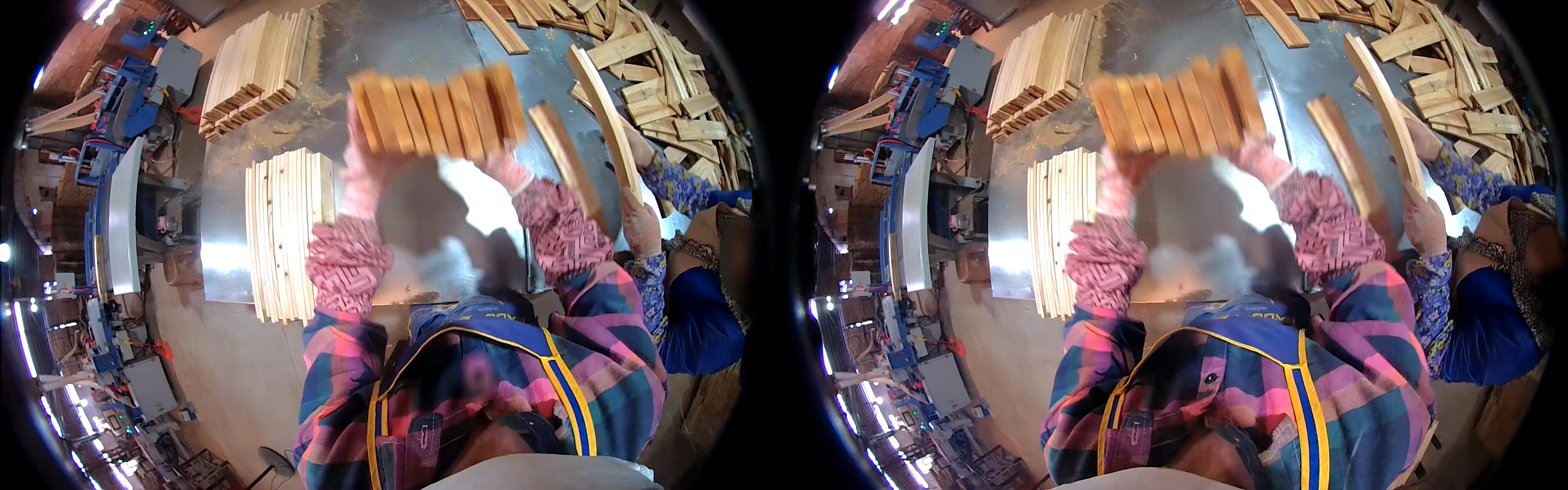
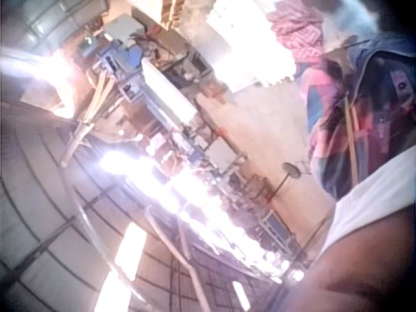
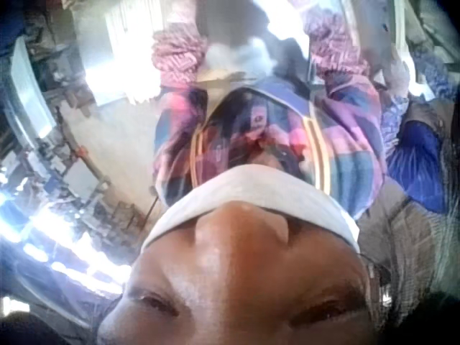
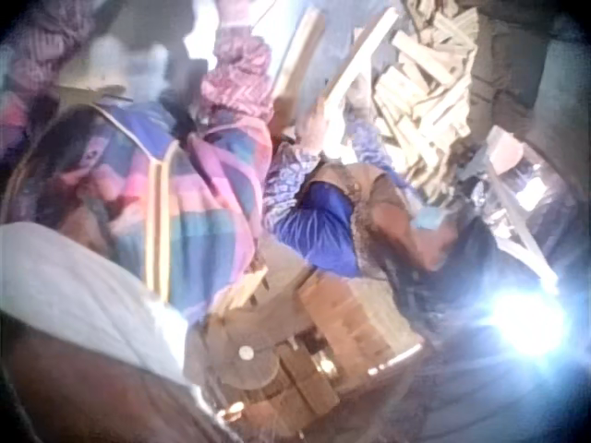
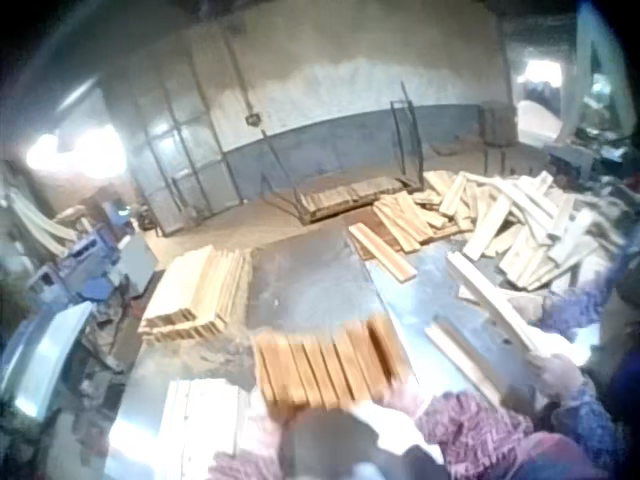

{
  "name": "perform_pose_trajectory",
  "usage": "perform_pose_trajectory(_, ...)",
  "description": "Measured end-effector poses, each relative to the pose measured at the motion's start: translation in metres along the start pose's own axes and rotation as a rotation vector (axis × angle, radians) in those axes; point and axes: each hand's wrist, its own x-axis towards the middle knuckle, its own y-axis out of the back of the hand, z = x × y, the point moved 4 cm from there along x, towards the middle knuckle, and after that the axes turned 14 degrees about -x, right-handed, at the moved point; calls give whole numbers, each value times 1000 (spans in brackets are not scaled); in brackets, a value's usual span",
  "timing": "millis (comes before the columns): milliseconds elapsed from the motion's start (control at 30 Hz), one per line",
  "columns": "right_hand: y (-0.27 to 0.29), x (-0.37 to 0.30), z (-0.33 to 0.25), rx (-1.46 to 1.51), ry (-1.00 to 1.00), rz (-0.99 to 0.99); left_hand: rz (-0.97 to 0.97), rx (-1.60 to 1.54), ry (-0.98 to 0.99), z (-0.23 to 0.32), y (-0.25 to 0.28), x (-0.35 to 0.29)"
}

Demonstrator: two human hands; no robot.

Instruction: The person mixes a brown paste in a metal bowl and applies it to the joints of a wooden slat assembly using a brush. They then move to a metal table to stack and align multiple wooden slats, preparing them for further processing.

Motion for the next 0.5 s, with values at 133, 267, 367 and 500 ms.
perform_pose_trajectory(133, -54, -92, -9, -28, -77, -317, 131, 561, -304, -35, -5, -90)
perform_pose_trajectory(267, -80, -175, 7, -75, -82, -488, -2, 909, 312, -72, 12, -128)
perform_pose_trajectory(367, -53, -193, -6, -459, 61, -1068, -260, 1491, 813, -101, 44, -177)
perform_pose_trajectory(500, -77, -223, 12, -277, -146, -1110, -266, 1480, 951, -113, 73, -200)
